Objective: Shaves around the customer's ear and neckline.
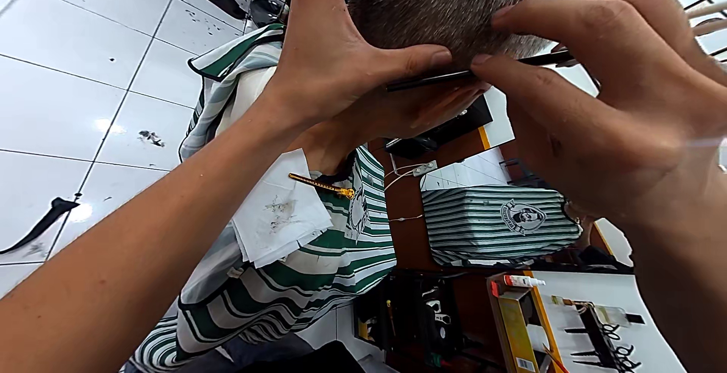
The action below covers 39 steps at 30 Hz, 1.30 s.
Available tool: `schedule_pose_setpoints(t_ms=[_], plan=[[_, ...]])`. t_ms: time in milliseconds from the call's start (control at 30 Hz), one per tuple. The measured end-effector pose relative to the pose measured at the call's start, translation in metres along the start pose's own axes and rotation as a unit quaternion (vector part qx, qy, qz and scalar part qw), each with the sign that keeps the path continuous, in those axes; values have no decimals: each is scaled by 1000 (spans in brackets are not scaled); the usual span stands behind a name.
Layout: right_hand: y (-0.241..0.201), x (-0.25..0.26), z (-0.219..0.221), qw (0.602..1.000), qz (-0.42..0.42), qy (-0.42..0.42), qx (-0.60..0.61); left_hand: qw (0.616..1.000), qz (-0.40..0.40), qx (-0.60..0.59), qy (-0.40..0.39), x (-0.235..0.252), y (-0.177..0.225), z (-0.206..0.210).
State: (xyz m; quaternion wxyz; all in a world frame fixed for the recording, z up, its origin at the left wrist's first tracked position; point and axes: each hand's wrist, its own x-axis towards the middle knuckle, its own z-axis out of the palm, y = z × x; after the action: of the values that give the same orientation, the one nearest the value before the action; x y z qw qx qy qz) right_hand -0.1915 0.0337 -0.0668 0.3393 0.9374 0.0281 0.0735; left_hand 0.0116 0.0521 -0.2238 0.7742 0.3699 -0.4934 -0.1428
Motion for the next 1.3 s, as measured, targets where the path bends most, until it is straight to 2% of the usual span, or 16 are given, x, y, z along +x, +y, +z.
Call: schedule_pose_setpoints(t_ms=[333, 533, 933, 1300], plan=[[-2, 1, 0, 1000, 2, -5, -5, 1000, 4, 12, 0, -1, -1, 0], [0, 0, -2, 1000, 6, -9, 23, 999, 6, -31, -40, -4, -5, -7], [-2, 3, -4, 1000, -11, -27, -9, 1000, -12, -13, -16, -8, -6, -6], [-4, 2, -8, 998, -15, -66, -21, 1000, 7, -13, -9, -9, -8, -5]])
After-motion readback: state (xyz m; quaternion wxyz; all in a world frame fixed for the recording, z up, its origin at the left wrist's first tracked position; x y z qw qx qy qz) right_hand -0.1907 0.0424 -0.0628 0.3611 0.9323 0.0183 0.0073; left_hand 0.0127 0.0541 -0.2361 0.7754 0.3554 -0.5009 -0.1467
